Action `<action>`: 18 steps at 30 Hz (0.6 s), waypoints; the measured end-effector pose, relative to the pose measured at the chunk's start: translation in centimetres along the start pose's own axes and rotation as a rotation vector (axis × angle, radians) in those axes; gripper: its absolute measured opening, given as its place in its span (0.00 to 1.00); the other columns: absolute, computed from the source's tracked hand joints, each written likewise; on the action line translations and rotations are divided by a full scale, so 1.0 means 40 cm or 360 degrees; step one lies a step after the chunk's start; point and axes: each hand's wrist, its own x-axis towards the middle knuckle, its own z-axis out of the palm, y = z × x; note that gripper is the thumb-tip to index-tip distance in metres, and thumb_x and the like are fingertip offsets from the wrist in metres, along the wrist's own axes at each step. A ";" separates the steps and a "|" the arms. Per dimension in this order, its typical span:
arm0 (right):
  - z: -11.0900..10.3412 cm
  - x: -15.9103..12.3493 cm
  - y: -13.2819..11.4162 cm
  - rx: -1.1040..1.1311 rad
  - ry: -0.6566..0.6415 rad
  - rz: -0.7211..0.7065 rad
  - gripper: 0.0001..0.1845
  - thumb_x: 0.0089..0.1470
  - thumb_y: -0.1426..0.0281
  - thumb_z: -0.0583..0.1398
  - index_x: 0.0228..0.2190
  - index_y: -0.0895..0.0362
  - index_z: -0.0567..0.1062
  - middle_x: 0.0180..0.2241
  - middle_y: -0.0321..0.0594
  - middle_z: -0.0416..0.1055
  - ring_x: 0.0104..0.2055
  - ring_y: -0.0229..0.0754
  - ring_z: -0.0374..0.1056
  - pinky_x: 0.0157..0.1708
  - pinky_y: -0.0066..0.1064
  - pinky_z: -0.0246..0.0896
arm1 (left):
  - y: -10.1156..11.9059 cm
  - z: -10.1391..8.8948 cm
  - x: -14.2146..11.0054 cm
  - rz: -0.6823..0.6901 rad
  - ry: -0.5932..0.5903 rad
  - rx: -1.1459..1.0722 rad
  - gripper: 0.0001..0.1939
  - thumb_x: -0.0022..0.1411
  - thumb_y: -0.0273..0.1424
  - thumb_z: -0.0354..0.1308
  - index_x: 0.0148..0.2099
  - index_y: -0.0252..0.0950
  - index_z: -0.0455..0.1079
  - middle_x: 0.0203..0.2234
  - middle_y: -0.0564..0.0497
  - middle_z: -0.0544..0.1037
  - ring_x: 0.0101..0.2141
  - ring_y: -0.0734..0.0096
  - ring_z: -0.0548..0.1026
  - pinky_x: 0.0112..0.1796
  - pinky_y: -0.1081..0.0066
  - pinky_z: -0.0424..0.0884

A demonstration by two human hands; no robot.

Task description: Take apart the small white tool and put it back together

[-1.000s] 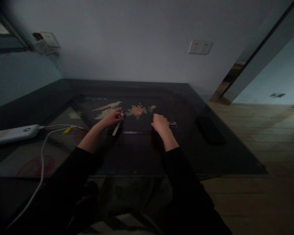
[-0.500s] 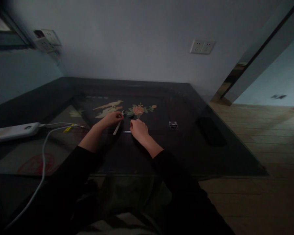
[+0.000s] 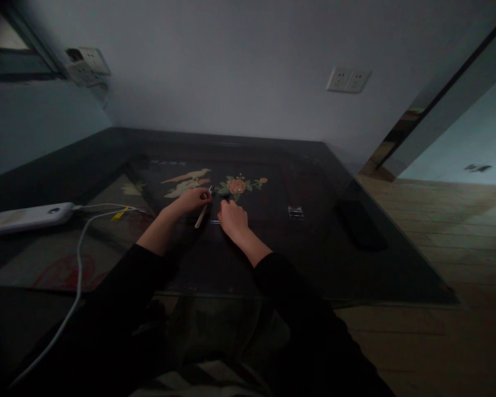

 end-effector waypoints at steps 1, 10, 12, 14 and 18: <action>0.001 0.000 -0.002 -0.0009 -0.0001 0.0004 0.14 0.62 0.71 0.50 0.46 0.55 0.72 0.47 0.48 0.73 0.45 0.51 0.73 0.41 0.38 0.66 | -0.002 0.001 0.001 0.0003 -0.0001 -0.0005 0.11 0.58 0.28 0.53 0.40 0.33 0.75 0.33 0.44 0.80 0.33 0.64 0.75 0.35 0.69 0.65; 0.002 0.000 -0.009 -0.0051 -0.0001 -0.0013 0.15 0.61 0.70 0.51 0.48 0.54 0.69 0.47 0.49 0.72 0.44 0.52 0.74 0.40 0.39 0.67 | 0.003 -0.001 -0.002 0.0027 0.0000 -0.0012 0.11 0.57 0.28 0.53 0.39 0.33 0.75 0.34 0.44 0.80 0.34 0.64 0.75 0.35 0.69 0.65; 0.002 0.001 -0.009 -0.0047 0.0001 -0.0021 0.15 0.62 0.70 0.50 0.49 0.55 0.69 0.47 0.49 0.72 0.45 0.52 0.74 0.40 0.40 0.67 | 0.003 -0.001 -0.002 0.0030 -0.0003 -0.0019 0.11 0.57 0.28 0.53 0.39 0.33 0.75 0.34 0.44 0.80 0.34 0.64 0.75 0.35 0.69 0.65; 0.002 0.002 -0.009 -0.0047 0.0011 -0.0022 0.15 0.62 0.70 0.50 0.48 0.54 0.69 0.47 0.49 0.72 0.45 0.53 0.74 0.40 0.41 0.67 | 0.001 -0.001 -0.003 0.0026 -0.0010 -0.0028 0.10 0.57 0.28 0.53 0.39 0.33 0.75 0.34 0.44 0.80 0.33 0.65 0.74 0.35 0.69 0.65; 0.002 0.004 -0.008 -0.0038 0.0012 0.0011 0.14 0.62 0.70 0.50 0.48 0.53 0.69 0.47 0.47 0.72 0.46 0.51 0.73 0.42 0.40 0.66 | 0.001 -0.002 -0.004 0.0014 -0.0003 -0.0020 0.09 0.57 0.27 0.54 0.38 0.34 0.74 0.33 0.44 0.79 0.33 0.65 0.74 0.34 0.70 0.64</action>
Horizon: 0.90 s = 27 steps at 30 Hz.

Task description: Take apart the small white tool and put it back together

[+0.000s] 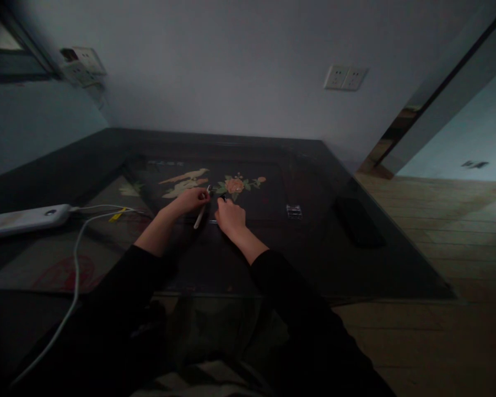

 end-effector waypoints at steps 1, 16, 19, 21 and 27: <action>0.000 0.000 0.000 0.0007 -0.0005 0.0004 0.14 0.63 0.69 0.50 0.48 0.53 0.69 0.47 0.47 0.72 0.46 0.51 0.73 0.43 0.40 0.66 | 0.000 0.000 0.000 -0.0001 0.0000 0.0004 0.09 0.57 0.26 0.54 0.38 0.34 0.74 0.33 0.44 0.79 0.32 0.65 0.74 0.34 0.69 0.64; -0.162 0.010 0.318 0.0322 0.0319 0.0195 0.11 0.57 0.65 0.59 0.40 0.56 0.77 0.33 0.41 0.74 0.35 0.41 0.70 0.35 0.30 0.59 | -0.009 0.009 0.007 -0.0011 -0.0008 0.0064 0.07 0.57 0.27 0.55 0.37 0.35 0.74 0.31 0.45 0.79 0.33 0.65 0.74 0.35 0.69 0.64; -0.174 -0.010 0.460 0.0194 0.0154 0.0198 0.18 0.52 0.64 0.64 0.45 0.56 0.77 0.35 0.43 0.73 0.37 0.44 0.69 0.37 0.32 0.61 | -0.016 0.012 0.009 0.0009 -0.0016 0.0058 0.08 0.57 0.27 0.55 0.38 0.35 0.74 0.31 0.45 0.78 0.32 0.65 0.74 0.34 0.69 0.65; -0.171 -0.026 0.523 0.0046 0.0011 0.0250 0.24 0.46 0.62 0.69 0.46 0.55 0.77 0.39 0.47 0.72 0.41 0.47 0.69 0.42 0.36 0.62 | -0.024 0.014 0.011 0.0028 -0.0012 0.0052 0.08 0.57 0.27 0.55 0.38 0.35 0.74 0.31 0.45 0.78 0.33 0.65 0.74 0.35 0.69 0.65; -0.166 -0.041 0.559 0.0016 -0.0263 0.0363 0.29 0.38 0.66 0.72 0.45 0.54 0.77 0.39 0.44 0.71 0.37 0.44 0.70 0.37 0.33 0.65 | -0.041 0.013 0.016 0.0003 -0.0016 0.0069 0.07 0.57 0.28 0.55 0.37 0.36 0.73 0.31 0.46 0.78 0.33 0.65 0.75 0.34 0.69 0.65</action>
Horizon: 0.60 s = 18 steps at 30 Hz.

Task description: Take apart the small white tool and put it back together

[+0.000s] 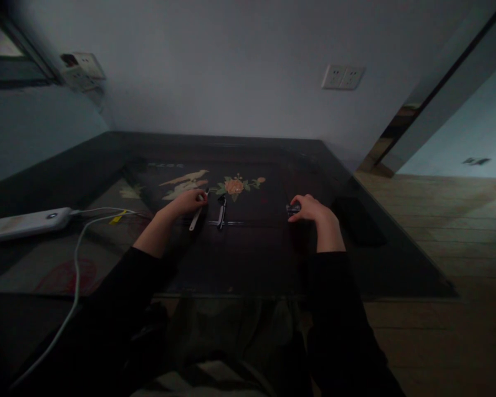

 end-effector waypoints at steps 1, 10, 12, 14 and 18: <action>-0.001 0.001 -0.006 0.0014 -0.0021 -0.0011 0.27 0.38 0.67 0.72 0.44 0.55 0.77 0.37 0.43 0.71 0.35 0.42 0.69 0.36 0.32 0.64 | 0.000 -0.001 0.000 -0.0004 -0.0005 0.0003 0.07 0.57 0.28 0.55 0.37 0.36 0.73 0.31 0.46 0.78 0.33 0.65 0.74 0.34 0.69 0.64; 0.031 0.000 -0.132 0.0038 0.0056 -0.0246 0.24 0.46 0.65 0.69 0.45 0.58 0.76 0.36 0.42 0.74 0.35 0.41 0.69 0.35 0.30 0.60 | 0.044 -0.002 -0.010 0.0005 0.0140 -0.0026 0.10 0.60 0.31 0.52 0.39 0.35 0.73 0.34 0.44 0.79 0.35 0.63 0.74 0.34 0.68 0.63; 0.052 -0.003 -0.174 0.0062 0.0106 -0.0361 0.24 0.48 0.64 0.69 0.46 0.57 0.76 0.40 0.44 0.74 0.39 0.43 0.69 0.38 0.31 0.61 | 0.066 0.002 -0.013 0.0073 0.0132 -0.0062 0.10 0.61 0.32 0.52 0.39 0.35 0.73 0.33 0.45 0.78 0.35 0.63 0.74 0.34 0.69 0.63; 0.072 -0.009 -0.216 0.0083 0.0130 -0.0444 0.24 0.50 0.63 0.67 0.48 0.57 0.75 0.44 0.46 0.72 0.43 0.45 0.69 0.42 0.32 0.61 | 0.089 0.007 -0.019 0.0129 0.0088 -0.0050 0.11 0.62 0.35 0.52 0.38 0.35 0.73 0.33 0.45 0.78 0.34 0.63 0.74 0.33 0.69 0.63; 0.105 -0.019 -0.281 0.0145 0.0135 -0.0571 0.25 0.52 0.62 0.67 0.50 0.57 0.73 0.47 0.46 0.69 0.47 0.45 0.68 0.46 0.33 0.61 | 0.131 0.019 -0.038 0.0112 -0.0039 0.0040 0.15 0.63 0.42 0.52 0.40 0.36 0.71 0.33 0.44 0.78 0.34 0.61 0.75 0.31 0.68 0.64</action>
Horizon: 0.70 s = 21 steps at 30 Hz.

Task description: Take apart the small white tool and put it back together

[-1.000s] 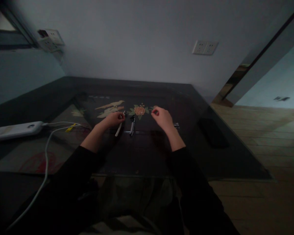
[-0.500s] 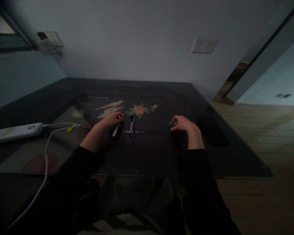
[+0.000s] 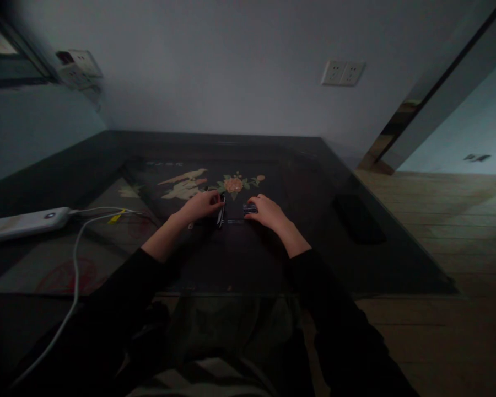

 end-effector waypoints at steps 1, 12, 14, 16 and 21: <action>0.007 0.002 -0.010 0.0002 0.0014 -0.0015 0.25 0.52 0.62 0.66 0.50 0.57 0.73 0.47 0.46 0.69 0.48 0.46 0.68 0.46 0.33 0.61 | 0.009 0.003 -0.005 0.0009 0.0001 0.0023 0.14 0.63 0.42 0.52 0.40 0.36 0.71 0.33 0.44 0.78 0.34 0.60 0.75 0.31 0.68 0.64; 0.057 0.025 0.009 0.0072 0.0250 -0.0107 0.22 0.51 0.64 0.67 0.48 0.57 0.76 0.43 0.47 0.70 0.46 0.49 0.68 0.46 0.39 0.63 | 0.053 0.024 -0.021 -0.0019 0.0066 0.0021 0.11 0.61 0.36 0.52 0.44 0.38 0.68 0.36 0.46 0.79 0.37 0.61 0.76 0.35 0.67 0.68; 0.058 0.026 0.012 0.0072 0.0259 -0.0107 0.22 0.51 0.63 0.68 0.47 0.57 0.76 0.42 0.46 0.69 0.45 0.48 0.68 0.45 0.38 0.63 | 0.057 0.029 -0.021 -0.0051 0.0091 0.0005 0.11 0.61 0.35 0.52 0.45 0.39 0.69 0.37 0.46 0.79 0.37 0.60 0.77 0.36 0.67 0.69; 0.058 0.027 0.014 0.0072 0.0265 -0.0108 0.22 0.51 0.63 0.67 0.47 0.57 0.76 0.41 0.46 0.69 0.45 0.48 0.67 0.45 0.37 0.63 | 0.059 0.033 -0.021 -0.0080 0.0119 0.0006 0.12 0.62 0.36 0.51 0.45 0.39 0.69 0.37 0.45 0.79 0.38 0.59 0.77 0.37 0.66 0.70; 0.056 0.027 0.014 0.0074 0.0250 -0.0096 0.23 0.51 0.63 0.67 0.47 0.58 0.76 0.41 0.46 0.68 0.43 0.47 0.67 0.43 0.36 0.62 | 0.058 0.036 -0.020 -0.0129 0.0142 -0.0004 0.12 0.62 0.36 0.52 0.46 0.39 0.68 0.38 0.45 0.79 0.38 0.59 0.77 0.37 0.66 0.70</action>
